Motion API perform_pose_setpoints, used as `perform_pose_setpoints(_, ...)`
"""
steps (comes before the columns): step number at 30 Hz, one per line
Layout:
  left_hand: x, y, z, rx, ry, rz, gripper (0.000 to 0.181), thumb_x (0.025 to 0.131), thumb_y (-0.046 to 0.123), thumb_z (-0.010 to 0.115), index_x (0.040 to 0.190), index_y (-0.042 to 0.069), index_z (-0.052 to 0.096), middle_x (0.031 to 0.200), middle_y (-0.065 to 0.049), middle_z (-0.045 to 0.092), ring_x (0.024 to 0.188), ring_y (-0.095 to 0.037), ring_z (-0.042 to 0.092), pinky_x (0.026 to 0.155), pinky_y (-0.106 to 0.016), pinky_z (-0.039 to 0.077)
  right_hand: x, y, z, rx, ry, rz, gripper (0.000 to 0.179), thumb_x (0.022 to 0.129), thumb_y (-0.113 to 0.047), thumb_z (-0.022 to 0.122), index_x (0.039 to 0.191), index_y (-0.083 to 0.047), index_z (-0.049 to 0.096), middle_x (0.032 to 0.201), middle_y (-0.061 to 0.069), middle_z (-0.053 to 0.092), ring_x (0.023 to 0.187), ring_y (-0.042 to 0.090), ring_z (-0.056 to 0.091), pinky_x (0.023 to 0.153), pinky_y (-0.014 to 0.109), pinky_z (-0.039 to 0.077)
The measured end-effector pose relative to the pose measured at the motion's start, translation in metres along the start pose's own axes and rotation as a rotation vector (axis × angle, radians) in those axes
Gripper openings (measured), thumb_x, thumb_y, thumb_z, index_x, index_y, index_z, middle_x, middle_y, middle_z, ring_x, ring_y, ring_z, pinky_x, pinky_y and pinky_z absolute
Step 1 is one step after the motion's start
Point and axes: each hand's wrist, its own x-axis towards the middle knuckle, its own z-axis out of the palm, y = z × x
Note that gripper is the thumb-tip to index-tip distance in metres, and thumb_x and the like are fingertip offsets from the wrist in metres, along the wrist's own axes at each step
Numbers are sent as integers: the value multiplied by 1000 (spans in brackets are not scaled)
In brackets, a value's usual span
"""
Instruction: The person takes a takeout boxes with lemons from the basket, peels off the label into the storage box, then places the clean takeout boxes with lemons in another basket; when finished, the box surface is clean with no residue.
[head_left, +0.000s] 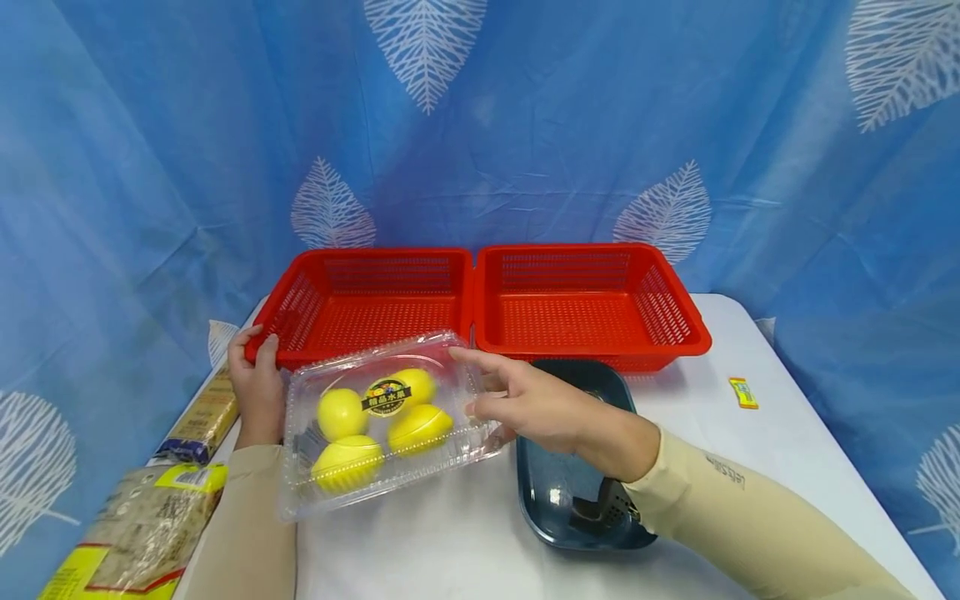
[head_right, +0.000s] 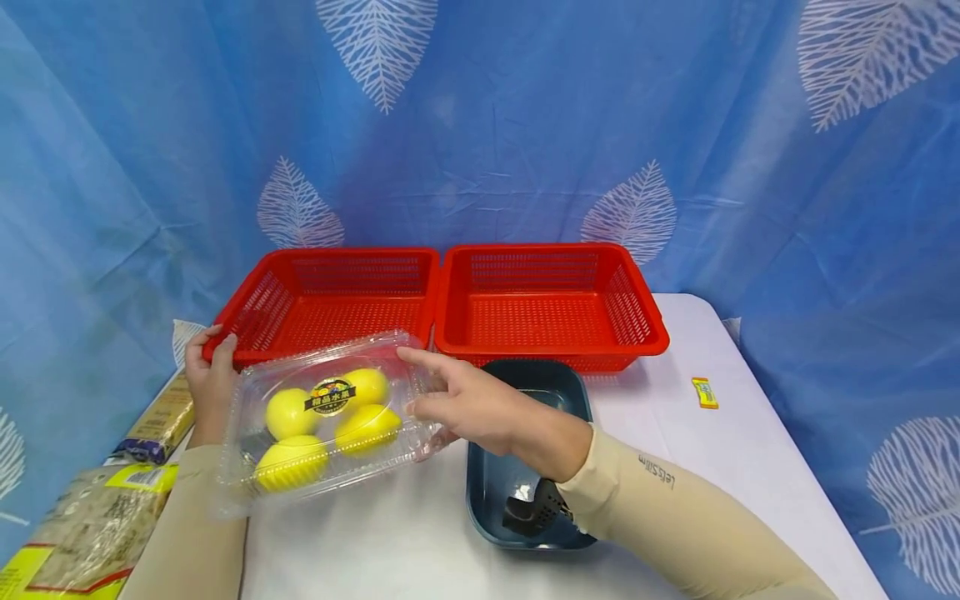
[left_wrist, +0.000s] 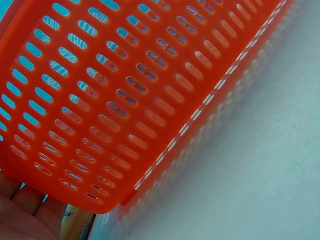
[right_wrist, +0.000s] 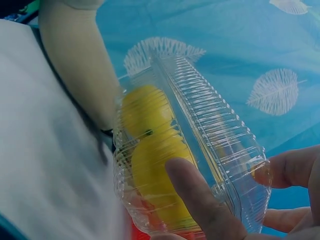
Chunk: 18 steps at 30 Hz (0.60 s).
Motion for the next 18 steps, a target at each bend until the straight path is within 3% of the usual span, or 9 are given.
perform_pose_setpoints(3,2,-4,1,-32,-1,17,43,108,17,59,148,12,45,155,-10,41,141,-32,41,110,-34,46,-3,7,-2,-25,10,19,75,99,-11,70,164,-32,39,155,15,43,111,35,63,79,47,63)
perform_pose_setpoints(10,21,-30,-6,-103,53,32,40,108,16,59,146,11,49,153,-10,41,137,-28,43,114,-38,41,-8,21,-5,-54,25,63,76,98,-11,74,164,-28,40,155,19,45,113,33,63,78,45,63)
perform_pose_setpoints(18,24,-33,-8,-97,58,20,40,108,18,61,145,14,49,154,-7,41,138,-26,43,112,-33,44,-10,34,-3,-33,34,94,75,99,-10,72,164,-29,41,154,23,46,114,33,63,78,46,63)
